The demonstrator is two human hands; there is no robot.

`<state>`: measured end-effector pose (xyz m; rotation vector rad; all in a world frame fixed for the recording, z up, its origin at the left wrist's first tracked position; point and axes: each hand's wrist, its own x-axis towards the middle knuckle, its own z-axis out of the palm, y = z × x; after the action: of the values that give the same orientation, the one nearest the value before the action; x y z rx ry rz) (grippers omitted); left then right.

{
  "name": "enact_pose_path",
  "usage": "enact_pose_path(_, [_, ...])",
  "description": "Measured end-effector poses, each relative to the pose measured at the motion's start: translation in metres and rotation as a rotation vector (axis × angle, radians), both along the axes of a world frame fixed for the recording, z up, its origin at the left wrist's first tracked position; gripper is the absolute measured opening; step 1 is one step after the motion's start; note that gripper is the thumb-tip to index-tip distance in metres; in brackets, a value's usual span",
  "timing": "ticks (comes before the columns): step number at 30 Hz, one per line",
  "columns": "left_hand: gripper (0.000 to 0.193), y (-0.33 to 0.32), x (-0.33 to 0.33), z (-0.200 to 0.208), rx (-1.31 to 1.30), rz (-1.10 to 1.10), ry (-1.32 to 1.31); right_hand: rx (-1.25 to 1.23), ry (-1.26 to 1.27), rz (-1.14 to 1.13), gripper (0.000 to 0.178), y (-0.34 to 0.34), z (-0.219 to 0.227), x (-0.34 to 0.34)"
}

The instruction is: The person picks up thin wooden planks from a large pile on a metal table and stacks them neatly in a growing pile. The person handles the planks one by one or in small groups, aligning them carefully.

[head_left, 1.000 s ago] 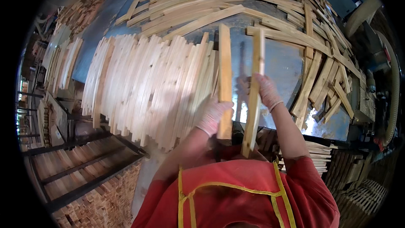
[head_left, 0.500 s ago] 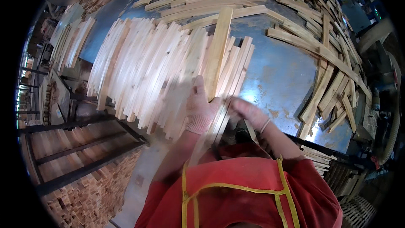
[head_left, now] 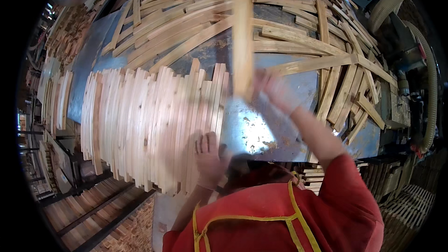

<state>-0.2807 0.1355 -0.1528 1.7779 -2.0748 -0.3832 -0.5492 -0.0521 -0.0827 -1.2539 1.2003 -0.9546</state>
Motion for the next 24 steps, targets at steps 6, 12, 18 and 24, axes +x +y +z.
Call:
enact_pose_path(6, [0.080, 0.005, 0.005, -0.010, -0.027, 0.000, -0.447, -0.476, 1.042, 0.125, 0.099, -0.139, 0.006, -0.160])
enact_pose_path(12, [0.066, -0.003, 0.011, -0.009, -0.143, 0.040, -0.283, -0.240, 1.676, 0.729, 0.077, -0.097, -0.027, -0.149])
enact_pose_path(18, [0.065, 0.000, 0.020, -0.009, -0.126, 0.065, -0.139, 0.239, 1.038, 0.643, 0.067, 0.004, 0.000, -0.192])
enact_pose_path(24, [0.063, 0.041, 0.059, -0.010, -0.080, 0.206, 0.022, 0.477, 0.262, 0.041, 0.045, 0.095, -0.067, -0.130])
